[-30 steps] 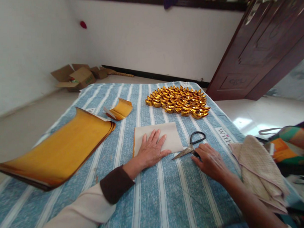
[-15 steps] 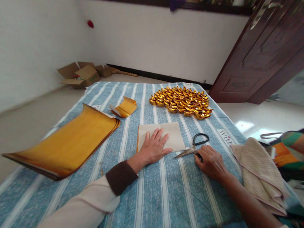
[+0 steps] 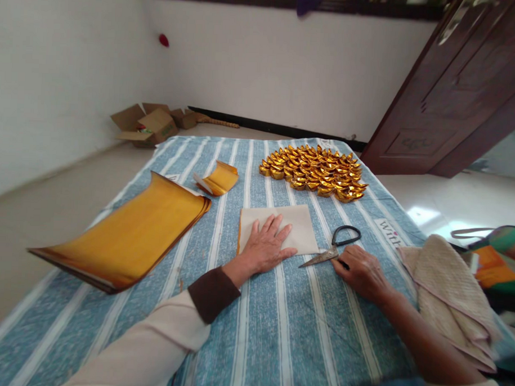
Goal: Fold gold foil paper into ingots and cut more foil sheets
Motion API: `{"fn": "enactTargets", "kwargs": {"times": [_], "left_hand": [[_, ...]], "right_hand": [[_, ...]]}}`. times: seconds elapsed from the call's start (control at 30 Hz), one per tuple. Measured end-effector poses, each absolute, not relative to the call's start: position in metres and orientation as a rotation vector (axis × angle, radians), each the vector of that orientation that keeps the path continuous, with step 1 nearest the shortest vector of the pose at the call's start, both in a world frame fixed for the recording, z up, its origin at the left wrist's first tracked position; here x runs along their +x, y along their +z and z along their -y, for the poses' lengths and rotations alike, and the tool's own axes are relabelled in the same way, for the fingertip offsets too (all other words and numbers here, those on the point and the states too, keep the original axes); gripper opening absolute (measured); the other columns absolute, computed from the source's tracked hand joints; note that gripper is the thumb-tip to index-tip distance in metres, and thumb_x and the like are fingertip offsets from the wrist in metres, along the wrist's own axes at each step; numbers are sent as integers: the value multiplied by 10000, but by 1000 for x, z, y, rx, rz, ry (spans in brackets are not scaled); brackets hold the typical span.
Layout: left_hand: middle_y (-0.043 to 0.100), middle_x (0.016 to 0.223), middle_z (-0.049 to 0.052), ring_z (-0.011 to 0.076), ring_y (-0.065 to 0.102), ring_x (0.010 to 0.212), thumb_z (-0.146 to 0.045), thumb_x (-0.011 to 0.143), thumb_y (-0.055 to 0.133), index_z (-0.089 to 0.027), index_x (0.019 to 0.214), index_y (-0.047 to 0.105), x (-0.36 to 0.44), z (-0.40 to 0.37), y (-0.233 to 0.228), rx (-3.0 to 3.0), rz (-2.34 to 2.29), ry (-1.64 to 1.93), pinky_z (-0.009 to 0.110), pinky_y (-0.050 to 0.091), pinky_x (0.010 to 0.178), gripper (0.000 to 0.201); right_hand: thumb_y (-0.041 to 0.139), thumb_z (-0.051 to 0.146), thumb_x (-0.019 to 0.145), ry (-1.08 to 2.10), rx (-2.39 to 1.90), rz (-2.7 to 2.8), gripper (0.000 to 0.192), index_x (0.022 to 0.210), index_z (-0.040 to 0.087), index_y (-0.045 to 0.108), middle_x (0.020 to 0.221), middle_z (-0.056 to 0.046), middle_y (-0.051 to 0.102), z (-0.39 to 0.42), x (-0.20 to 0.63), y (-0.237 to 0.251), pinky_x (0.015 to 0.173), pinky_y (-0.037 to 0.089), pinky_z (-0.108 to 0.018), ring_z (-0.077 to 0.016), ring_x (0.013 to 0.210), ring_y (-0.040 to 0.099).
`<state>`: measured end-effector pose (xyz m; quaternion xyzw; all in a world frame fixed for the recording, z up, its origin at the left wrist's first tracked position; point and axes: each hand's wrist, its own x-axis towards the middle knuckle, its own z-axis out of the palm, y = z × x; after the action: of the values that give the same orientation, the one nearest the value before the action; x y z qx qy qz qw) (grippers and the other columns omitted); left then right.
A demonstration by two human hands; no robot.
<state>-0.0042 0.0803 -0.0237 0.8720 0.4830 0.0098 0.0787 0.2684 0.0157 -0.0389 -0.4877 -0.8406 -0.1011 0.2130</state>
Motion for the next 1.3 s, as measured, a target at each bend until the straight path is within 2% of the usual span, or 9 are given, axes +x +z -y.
{"fn": "enactTargets", "kwargs": {"times": [0.23, 0.43, 0.8, 1.03, 1.3], "left_hand": [[182, 1584, 130, 338, 135, 1450, -665, 921, 324, -244, 1487, 323, -3, -81, -23, 2603, -1435, -6, 633, 112, 1100, 706], [190, 1586, 106, 344, 131, 1449, -679, 912, 324, -265, 1487, 321, -3, -81, -24, 2594, -1447, 4, 626, 104, 1107, 709], [183, 1582, 137, 324, 133, 1453, -670, 915, 332, -252, 1485, 327, -2, -81, -23, 2608, -1440, -1, 629, 112, 1101, 707], [183, 1582, 141, 329, 126, 1453, -664, 917, 338, -240, 1481, 332, -2, -79, -21, 2588, -1429, 12, 630, 102, 1104, 706], [174, 1583, 141, 337, 138, 1450, -662, 914, 355, -230, 1477, 346, -1, -78, -19, 2561, -1430, 25, 623, 86, 1118, 709]], "right_hand": [[484, 225, 918, -269, -1364, 2370, 310, 624, 192, 573, 636, -29, 528, -3, 275, -38, 646, 347, -303, -168, 644, 491], [492, 251, 916, -243, -1425, 2356, 283, 648, 199, 571, 653, -34, 545, -1, 276, -36, 653, 346, -302, -179, 680, 509], [567, 299, 851, -237, -1677, 2357, 156, 729, 205, 542, 754, -50, 554, 12, 268, -25, 661, 340, -314, -213, 747, 508], [524, 223, 812, -299, -1727, 2431, 141, 676, 210, 490, 721, -42, 550, 8, 270, -22, 631, 313, -314, -203, 709, 518], [493, 228, 844, -138, -1853, 2457, 132, 712, 213, 481, 694, -12, 585, 5, 272, -19, 579, 258, -295, -176, 655, 550]]}}
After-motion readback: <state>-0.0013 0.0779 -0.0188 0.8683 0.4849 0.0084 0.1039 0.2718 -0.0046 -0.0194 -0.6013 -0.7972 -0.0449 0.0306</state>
